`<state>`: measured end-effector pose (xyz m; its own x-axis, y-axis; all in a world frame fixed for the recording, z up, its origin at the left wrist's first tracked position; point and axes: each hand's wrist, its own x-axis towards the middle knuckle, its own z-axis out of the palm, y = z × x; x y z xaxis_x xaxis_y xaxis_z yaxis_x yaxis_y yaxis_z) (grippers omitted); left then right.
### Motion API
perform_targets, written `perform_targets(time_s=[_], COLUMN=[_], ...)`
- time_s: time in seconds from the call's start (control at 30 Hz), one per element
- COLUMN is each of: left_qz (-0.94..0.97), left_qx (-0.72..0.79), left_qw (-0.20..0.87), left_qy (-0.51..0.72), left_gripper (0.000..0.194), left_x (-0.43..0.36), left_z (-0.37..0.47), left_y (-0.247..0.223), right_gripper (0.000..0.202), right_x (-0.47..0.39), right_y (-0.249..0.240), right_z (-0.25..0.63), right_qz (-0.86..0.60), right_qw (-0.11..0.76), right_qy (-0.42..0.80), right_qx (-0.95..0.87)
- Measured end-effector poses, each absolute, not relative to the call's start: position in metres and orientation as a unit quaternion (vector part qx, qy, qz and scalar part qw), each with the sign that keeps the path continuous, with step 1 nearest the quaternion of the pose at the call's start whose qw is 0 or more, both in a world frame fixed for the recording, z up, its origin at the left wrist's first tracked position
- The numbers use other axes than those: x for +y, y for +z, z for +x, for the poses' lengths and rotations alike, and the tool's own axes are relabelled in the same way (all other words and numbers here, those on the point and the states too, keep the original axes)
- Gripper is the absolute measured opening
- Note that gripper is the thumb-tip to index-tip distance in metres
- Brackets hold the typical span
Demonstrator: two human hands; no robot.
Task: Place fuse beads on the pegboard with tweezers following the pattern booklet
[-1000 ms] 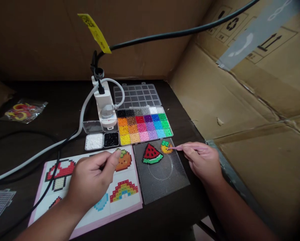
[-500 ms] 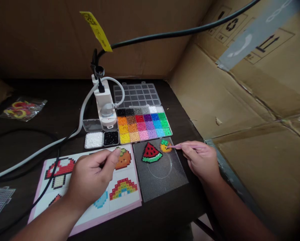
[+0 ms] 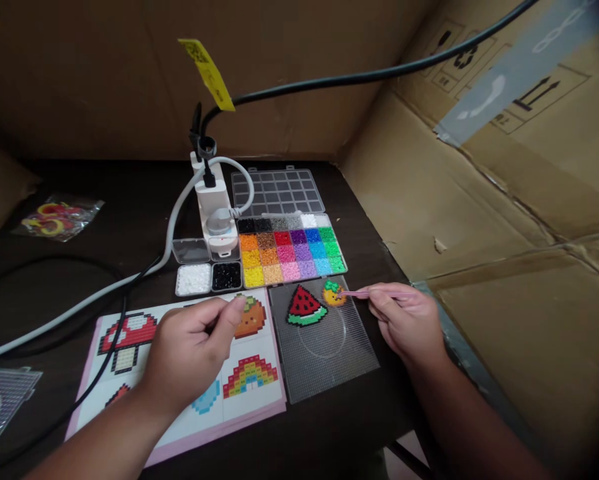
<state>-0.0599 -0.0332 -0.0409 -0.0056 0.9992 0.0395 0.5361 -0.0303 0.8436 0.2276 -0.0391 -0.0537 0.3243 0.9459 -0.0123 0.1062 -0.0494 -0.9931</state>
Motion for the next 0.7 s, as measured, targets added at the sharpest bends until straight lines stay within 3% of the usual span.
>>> perform_targets(time_s=[0.23,0.4,0.53,0.7], left_qz=[0.634,0.628,0.630,0.630], left_qx=[0.580,0.575,0.564,0.556], left_qw=[0.359,0.369,0.368,0.365], left_qy=[0.363,0.373,0.387,0.400], left_gripper=[0.047,0.048,0.048,0.048], left_x=[-0.032,-0.030,-0.030,-0.030], left_z=[-0.062,-0.062,-0.063,-0.063], left_y=[-0.046,-0.051,-0.054,-0.057], right_gripper=[0.019,0.022,0.018,0.024], right_x=[-0.034,-0.024,-0.003,0.035], right_y=[-0.047,-0.042,-0.018,-0.002], right_z=[0.225,0.222,0.193,0.136], right_qz=[-0.588,-0.594,-0.604,-0.564], right_qw=[0.562,0.583,0.514,0.426], right_qy=[0.425,0.347,0.229,0.287], right_qx=[-0.398,-0.433,-0.564,-0.647])
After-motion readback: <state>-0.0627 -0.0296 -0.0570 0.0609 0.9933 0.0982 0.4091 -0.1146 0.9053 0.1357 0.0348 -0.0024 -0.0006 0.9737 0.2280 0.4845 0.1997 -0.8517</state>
